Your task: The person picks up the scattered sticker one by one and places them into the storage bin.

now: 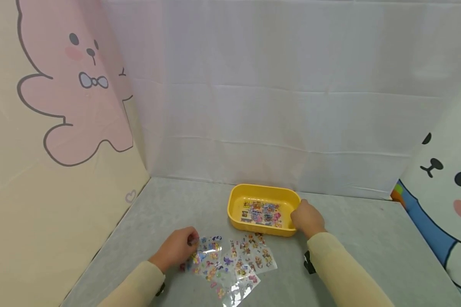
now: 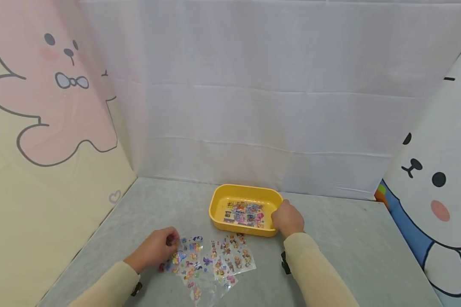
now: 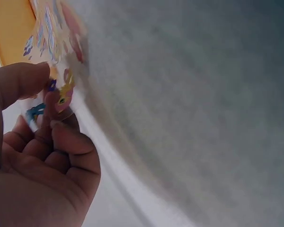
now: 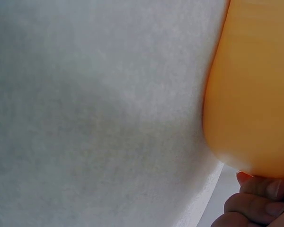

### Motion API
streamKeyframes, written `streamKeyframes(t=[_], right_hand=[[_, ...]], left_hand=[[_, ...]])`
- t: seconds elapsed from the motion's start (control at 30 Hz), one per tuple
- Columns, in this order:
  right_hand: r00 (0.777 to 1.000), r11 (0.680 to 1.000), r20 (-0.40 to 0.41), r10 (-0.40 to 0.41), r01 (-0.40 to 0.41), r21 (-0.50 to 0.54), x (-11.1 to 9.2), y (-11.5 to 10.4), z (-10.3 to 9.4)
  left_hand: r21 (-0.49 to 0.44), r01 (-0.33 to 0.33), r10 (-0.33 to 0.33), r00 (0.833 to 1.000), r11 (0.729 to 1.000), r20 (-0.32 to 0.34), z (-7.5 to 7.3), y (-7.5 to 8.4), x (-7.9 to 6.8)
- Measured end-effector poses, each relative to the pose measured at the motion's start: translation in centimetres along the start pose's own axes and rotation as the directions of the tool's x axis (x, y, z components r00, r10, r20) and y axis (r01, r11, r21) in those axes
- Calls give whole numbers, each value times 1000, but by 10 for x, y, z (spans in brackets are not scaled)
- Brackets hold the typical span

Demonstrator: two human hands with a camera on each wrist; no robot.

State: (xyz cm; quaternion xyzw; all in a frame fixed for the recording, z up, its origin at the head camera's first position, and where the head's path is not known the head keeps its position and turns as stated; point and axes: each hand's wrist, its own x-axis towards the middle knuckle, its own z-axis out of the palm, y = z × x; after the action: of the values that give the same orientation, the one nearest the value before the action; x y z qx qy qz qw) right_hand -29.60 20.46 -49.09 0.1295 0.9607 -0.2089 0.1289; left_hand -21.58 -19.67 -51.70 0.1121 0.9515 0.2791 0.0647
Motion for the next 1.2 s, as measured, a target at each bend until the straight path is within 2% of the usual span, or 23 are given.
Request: streamKeyframes(t=[0.13,0.3,0.4,0.53,0.67,0.77,1.07,1.2], right_hand=[[1000,1000,3,-2,2,-5,0,1,0],[1000,1000,4,-1,1,-4,1,1,0],[1000,1000,3,-1,1,-3,1,0,0],[1000,1000,5,-11,11,3,0,0,-1],[1000,1000,2,-9,9,-2,0,0,0],[1000,1000,0,0,0,-4,2,1,0],[1000,1000,10,-6,6,-14,4,2,-1],[1000,1000,10,-5,5,-15,3,1,-1]], left_hand=[[-72,-17,20,999,997,35,-2,-5,2],[-107,-56,68,992,993,107,-7,-9,8],[-112,-68,83,988,991,128,-12,-8,14],[-172,-24,49,989,985,141,-20,-8,22],[-305,44,11,984,951,175,-23,-10,29],[-391,89,-8,979,916,202,-25,-10,33],[-532,160,-19,966,831,260,-29,-1,40],[-567,162,-7,964,808,265,-29,2,44]])
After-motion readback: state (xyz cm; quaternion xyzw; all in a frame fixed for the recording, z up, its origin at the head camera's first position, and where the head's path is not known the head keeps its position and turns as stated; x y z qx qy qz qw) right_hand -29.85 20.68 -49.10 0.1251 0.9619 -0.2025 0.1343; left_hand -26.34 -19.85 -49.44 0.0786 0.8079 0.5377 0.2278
